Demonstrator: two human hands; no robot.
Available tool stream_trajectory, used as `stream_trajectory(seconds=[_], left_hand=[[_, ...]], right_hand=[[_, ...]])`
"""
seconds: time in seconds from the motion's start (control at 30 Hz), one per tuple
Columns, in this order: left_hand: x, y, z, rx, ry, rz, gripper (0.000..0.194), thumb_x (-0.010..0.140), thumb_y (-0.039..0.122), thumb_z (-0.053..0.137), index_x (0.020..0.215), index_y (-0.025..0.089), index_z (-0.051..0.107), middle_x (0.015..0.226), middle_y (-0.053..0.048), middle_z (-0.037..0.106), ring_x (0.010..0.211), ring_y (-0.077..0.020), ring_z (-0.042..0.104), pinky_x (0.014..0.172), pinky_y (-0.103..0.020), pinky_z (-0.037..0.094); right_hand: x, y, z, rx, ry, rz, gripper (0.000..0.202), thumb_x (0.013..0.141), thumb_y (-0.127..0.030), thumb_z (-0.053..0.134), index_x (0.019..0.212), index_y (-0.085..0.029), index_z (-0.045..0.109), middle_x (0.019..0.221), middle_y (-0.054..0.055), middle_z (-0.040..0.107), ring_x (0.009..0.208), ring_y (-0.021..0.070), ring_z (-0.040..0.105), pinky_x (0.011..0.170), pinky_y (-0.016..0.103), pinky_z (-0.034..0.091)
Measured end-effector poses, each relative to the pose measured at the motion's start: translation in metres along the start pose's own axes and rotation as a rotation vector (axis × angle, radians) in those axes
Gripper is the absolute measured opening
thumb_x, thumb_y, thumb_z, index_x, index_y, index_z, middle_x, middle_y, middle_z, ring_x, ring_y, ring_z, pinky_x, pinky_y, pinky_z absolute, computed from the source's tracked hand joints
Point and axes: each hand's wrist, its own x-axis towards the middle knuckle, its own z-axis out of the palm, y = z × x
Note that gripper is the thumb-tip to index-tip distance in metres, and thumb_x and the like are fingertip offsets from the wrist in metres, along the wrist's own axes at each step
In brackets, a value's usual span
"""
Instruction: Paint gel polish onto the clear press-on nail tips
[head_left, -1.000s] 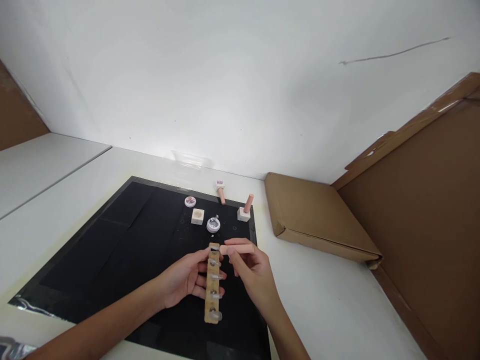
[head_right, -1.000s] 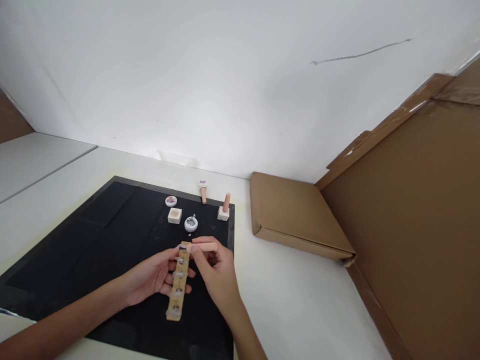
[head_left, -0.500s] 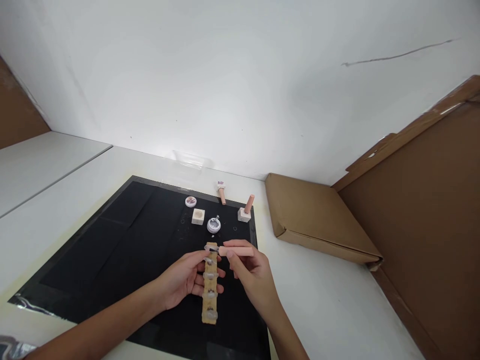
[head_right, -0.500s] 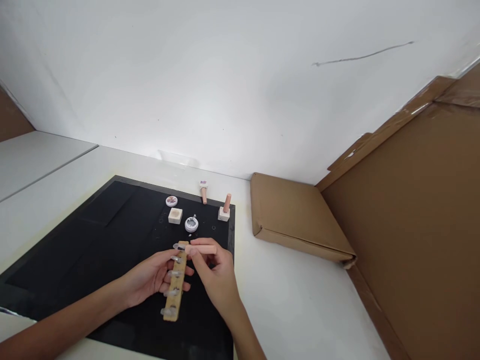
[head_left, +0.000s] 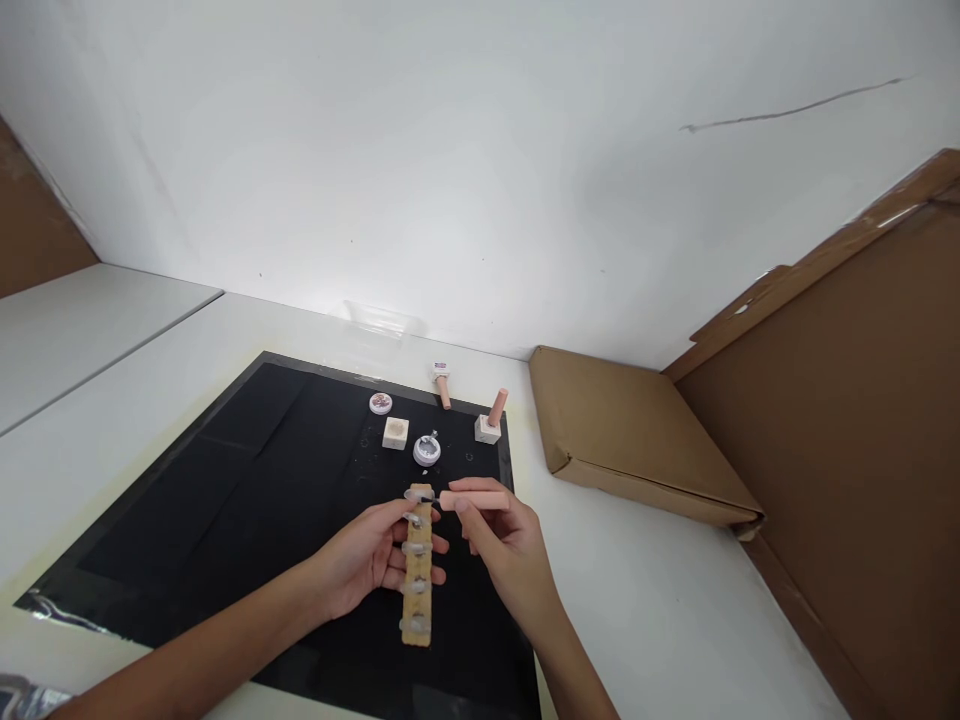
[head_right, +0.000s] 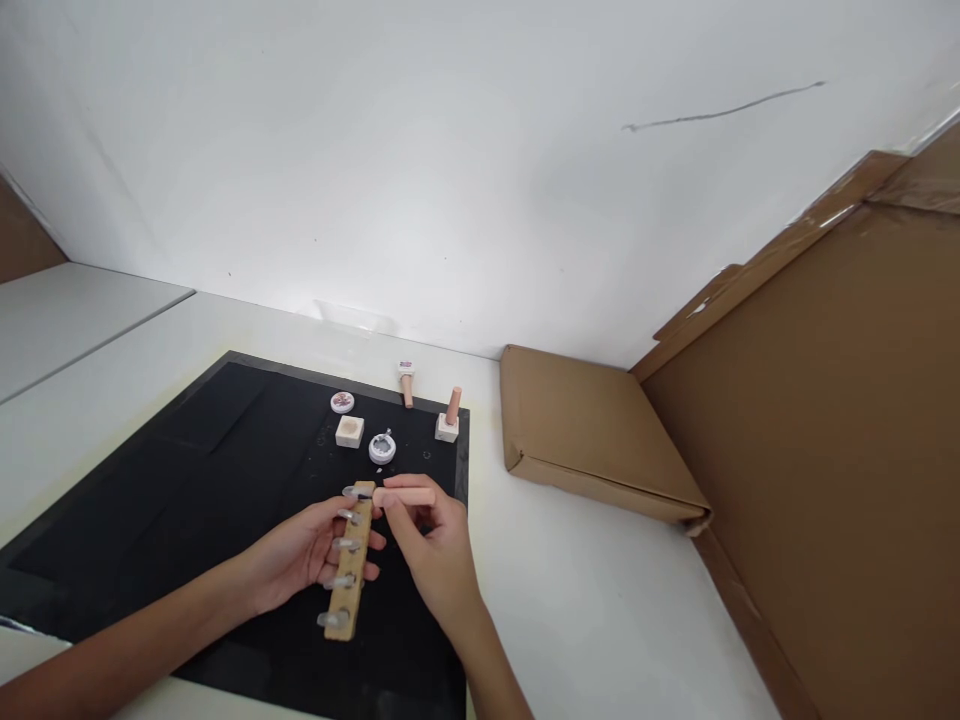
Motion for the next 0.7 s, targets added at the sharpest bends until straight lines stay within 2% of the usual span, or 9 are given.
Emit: stream_trajectory(seconds=[0.33,0.53,0.7], left_hand=[[-0.0018,0.0006,0.0013,-0.028,0.035,-0.025,0.038,0.092,0.038,0.038,0.095,0.010,0.064,0.080,-0.009,0.073,0.065,-0.0194,0.071,0.064,-0.029,0.053],[-0.0020,0.0035,0.0042,-0.040,0.063,-0.043,0.047,0.092,0.040,0.037,0.082,0.006,0.068,0.078,-0.013,0.073,0.065,-0.0174,0.070,0.066,-0.027,0.054],[-0.0039,0.0036,0.0051,-0.047,0.061,-0.044,0.044,0.091,0.038,0.042,0.080,0.005,0.069,0.074,-0.012,0.073,0.062,-0.0157,0.069,0.062,-0.025,0.054]], right_hand=[[0.0000,0.0015,-0.0028,-0.018,0.019,-0.002,0.019,0.078,-0.034,0.065,0.067,-0.020,0.069,0.084,0.004,0.068,0.047,0.0080,0.050,0.041,0.022,0.042],[-0.0001,0.0024,-0.0032,-0.028,0.028,-0.008,0.020,0.078,-0.034,0.065,0.066,-0.019,0.068,0.083,0.004,0.068,0.046,0.0079,0.049,0.041,0.023,0.041],[0.0000,0.0017,-0.0031,-0.033,0.019,-0.018,0.020,0.079,-0.034,0.064,0.066,-0.019,0.068,0.083,0.004,0.068,0.046,0.0078,0.049,0.040,0.023,0.040]])
